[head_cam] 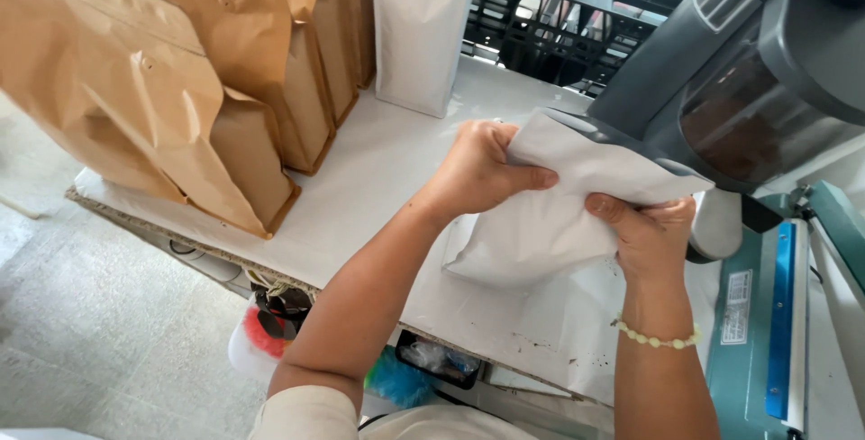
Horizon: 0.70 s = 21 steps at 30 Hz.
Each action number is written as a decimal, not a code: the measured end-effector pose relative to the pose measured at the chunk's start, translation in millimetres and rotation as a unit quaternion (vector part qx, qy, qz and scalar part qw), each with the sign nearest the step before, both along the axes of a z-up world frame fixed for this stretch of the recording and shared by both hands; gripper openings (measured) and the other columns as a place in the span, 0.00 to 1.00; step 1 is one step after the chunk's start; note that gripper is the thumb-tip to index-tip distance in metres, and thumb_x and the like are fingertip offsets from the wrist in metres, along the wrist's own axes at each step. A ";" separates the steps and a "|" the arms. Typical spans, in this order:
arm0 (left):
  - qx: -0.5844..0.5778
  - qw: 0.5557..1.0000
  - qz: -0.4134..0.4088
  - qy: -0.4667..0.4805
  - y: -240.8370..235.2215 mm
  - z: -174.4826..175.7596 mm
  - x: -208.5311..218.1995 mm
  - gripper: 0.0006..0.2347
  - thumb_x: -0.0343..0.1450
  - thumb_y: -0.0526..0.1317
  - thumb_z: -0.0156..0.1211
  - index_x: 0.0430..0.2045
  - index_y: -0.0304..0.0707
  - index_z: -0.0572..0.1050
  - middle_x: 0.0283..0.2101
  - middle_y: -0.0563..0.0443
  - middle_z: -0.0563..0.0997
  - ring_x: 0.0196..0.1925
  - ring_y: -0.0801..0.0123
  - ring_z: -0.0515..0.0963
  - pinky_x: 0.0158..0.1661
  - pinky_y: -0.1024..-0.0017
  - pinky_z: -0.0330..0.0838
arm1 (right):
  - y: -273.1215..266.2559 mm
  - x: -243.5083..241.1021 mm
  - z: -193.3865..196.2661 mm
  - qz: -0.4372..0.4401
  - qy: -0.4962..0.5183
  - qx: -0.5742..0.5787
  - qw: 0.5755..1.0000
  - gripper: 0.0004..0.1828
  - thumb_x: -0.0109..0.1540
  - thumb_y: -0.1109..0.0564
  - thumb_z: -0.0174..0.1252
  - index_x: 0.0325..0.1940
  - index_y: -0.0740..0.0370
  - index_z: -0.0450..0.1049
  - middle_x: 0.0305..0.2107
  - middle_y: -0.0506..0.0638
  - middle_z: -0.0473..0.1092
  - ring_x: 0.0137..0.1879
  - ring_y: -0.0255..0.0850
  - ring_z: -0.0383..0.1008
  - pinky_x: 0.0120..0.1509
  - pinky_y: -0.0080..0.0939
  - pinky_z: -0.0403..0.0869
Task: Sealing coffee bags using a manual heat sealer
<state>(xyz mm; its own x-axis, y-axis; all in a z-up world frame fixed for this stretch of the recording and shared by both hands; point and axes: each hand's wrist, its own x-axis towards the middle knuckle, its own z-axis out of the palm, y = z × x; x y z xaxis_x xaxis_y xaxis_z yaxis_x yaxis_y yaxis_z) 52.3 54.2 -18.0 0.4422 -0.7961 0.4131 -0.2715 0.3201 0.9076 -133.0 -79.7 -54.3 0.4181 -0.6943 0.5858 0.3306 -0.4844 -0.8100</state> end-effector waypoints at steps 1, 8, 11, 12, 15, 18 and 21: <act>-0.011 1.000 -0.001 -0.016 -0.1 -1.5 0.5 0.10 0.55 0.39 0.79 0.22 0.40 0.82 0.20 0.47 0.81 0.25 0.71 0.76 0.30 0.70 0.73 | -8.6 -4.9 -10.6 -0.010 0.006 -0.022 1.000 0.32 0.47 0.71 0.76 0.54 0.69 0.75 0.44 0.59 0.75 0.58 0.50 0.75 0.59 0.53 0.79; 0.029 0.995 -0.063 -0.071 0.5 -3.4 13.9 0.07 0.59 0.40 0.76 0.24 0.42 0.83 0.21 0.50 0.83 0.24 0.69 0.80 0.30 0.70 0.76 | -15.3 -8.1 -14.8 -0.019 0.028 0.006 0.999 0.26 0.50 0.69 0.76 0.51 0.71 0.77 0.38 0.59 0.75 0.53 0.46 0.76 0.50 0.50 0.80; 0.042 0.990 -0.105 -0.085 4.4 7.1 18.4 0.10 0.64 0.45 0.72 0.18 0.39 0.80 0.18 0.47 0.82 0.22 0.70 0.78 0.28 0.68 0.75 | -3.7 -6.2 7.3 -0.005 0.029 0.037 0.999 0.20 0.52 0.67 0.76 0.45 0.70 0.77 0.31 0.60 0.75 0.40 0.50 0.81 0.41 0.50 0.82; 0.089 0.981 -0.126 -0.120 12.1 25.2 14.9 0.13 0.66 0.51 0.65 0.19 0.42 0.77 0.20 0.57 0.76 0.24 0.74 0.74 0.28 0.73 0.70 | 5.9 -7.2 21.1 -0.004 0.050 0.043 0.998 0.24 0.48 0.62 0.76 0.46 0.66 0.76 0.38 0.55 0.75 0.46 0.45 0.79 0.47 0.46 0.82; 0.122 0.964 -0.169 -0.166 19.0 48.8 11.5 0.16 0.70 0.55 0.57 0.24 0.44 0.76 0.24 0.66 0.70 0.28 0.77 0.69 0.31 0.77 0.65 | 16.0 -9.8 35.1 -0.005 0.048 0.055 0.997 0.24 0.46 0.59 0.76 0.43 0.60 0.76 0.43 0.48 0.76 0.50 0.40 0.77 0.54 0.42 0.83; 0.112 0.962 -0.193 -0.160 17.7 46.9 12.8 0.14 0.73 0.52 0.54 0.25 0.44 0.74 0.27 0.67 0.68 0.30 0.77 0.67 0.33 0.77 0.64 | 17.1 -8.2 33.0 -0.010 0.019 0.065 0.998 0.16 0.50 0.60 0.76 0.37 0.61 0.77 0.40 0.49 0.77 0.47 0.40 0.79 0.51 0.42 0.83; 0.064 0.971 -0.195 -0.126 14.4 32.7 14.5 0.12 0.73 0.47 0.59 0.22 0.43 0.73 0.23 0.62 0.72 0.30 0.79 0.67 0.32 0.75 0.68 | 3.5 -3.5 6.7 -0.006 0.003 -0.005 1.000 0.22 0.49 0.63 0.76 0.44 0.67 0.77 0.41 0.55 0.77 0.52 0.42 0.75 0.58 0.46 0.79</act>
<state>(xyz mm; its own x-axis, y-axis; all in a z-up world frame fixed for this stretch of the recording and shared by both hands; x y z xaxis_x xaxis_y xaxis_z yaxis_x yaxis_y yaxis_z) 66.8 68.6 14.8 -0.0049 -0.9349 0.3550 -0.3718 0.3312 0.8672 -136.6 -76.1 -47.5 0.4128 -0.6939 0.5899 0.3191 -0.4965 -0.8073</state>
